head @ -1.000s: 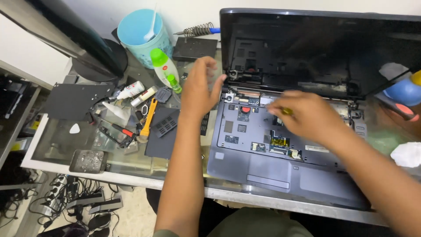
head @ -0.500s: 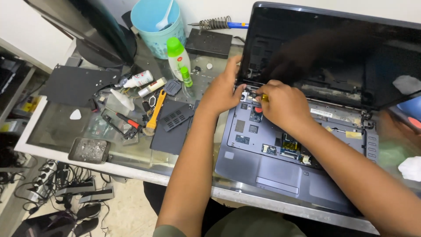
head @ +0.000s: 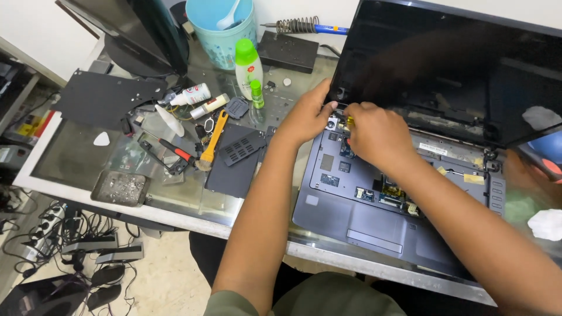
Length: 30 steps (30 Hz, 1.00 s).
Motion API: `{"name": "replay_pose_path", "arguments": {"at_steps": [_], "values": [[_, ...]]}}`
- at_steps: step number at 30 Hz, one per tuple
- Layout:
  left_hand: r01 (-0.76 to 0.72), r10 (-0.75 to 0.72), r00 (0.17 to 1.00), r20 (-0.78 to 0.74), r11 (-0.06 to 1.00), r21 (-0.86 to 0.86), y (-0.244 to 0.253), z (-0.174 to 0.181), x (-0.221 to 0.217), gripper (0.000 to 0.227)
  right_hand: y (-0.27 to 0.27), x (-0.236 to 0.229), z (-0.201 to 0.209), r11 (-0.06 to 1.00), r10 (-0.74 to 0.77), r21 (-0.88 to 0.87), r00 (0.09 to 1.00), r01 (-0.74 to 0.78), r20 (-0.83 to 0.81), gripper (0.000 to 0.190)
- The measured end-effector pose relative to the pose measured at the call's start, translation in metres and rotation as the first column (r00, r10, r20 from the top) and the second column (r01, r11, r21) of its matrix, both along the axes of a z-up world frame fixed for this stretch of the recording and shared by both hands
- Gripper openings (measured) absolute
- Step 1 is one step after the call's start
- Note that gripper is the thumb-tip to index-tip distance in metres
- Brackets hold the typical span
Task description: The person disassembles a laptop by removing screws from the screen bezel and hinge area using a screwdriver. They detach the screen assembly, disconnect cables, and manipulate internal components on the motherboard.
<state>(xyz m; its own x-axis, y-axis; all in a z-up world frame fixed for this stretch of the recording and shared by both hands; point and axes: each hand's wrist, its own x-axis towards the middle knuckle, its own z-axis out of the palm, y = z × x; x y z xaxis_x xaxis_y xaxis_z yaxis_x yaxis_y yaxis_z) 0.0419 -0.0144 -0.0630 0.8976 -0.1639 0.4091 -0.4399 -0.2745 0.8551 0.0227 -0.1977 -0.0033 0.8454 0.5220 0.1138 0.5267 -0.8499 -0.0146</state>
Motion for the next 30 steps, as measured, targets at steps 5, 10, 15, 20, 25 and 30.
{"name": "replay_pose_path", "arguments": {"at_steps": [5,10,15,20,25,30], "values": [[-0.008,0.007,1.0,-0.005,1.0,-0.022,0.002,-0.003,0.001,0.028,0.001,0.001,0.004,1.0,-0.019,0.018,0.998,0.021,-0.061,0.026],[0.013,-0.013,1.0,-0.006,1.0,-0.021,0.004,0.005,-0.003,0.026,0.004,0.003,-0.01,0.999,-0.019,0.045,1.0,0.019,0.002,0.027],[0.005,-0.005,1.0,0.008,1.0,0.008,0.001,0.004,0.0,0.026,-0.004,0.007,-0.015,0.994,-0.035,0.107,0.999,0.038,-0.033,0.025],[-0.005,0.003,0.999,0.043,0.999,0.046,0.0,0.0,0.001,0.028,0.005,0.006,-0.035,0.953,-0.121,0.284,0.992,0.11,0.021,0.023],[-0.016,0.014,0.999,0.041,0.999,0.047,0.0,-0.001,-0.002,0.027,-0.009,0.014,-0.036,0.914,-0.062,0.402,0.998,0.054,0.008,0.018],[-0.054,0.052,0.998,0.047,0.997,0.049,-0.002,-0.018,0.007,0.027,-0.003,0.02,-0.044,0.862,-0.054,0.505,0.998,0.039,0.014,0.015]]}}
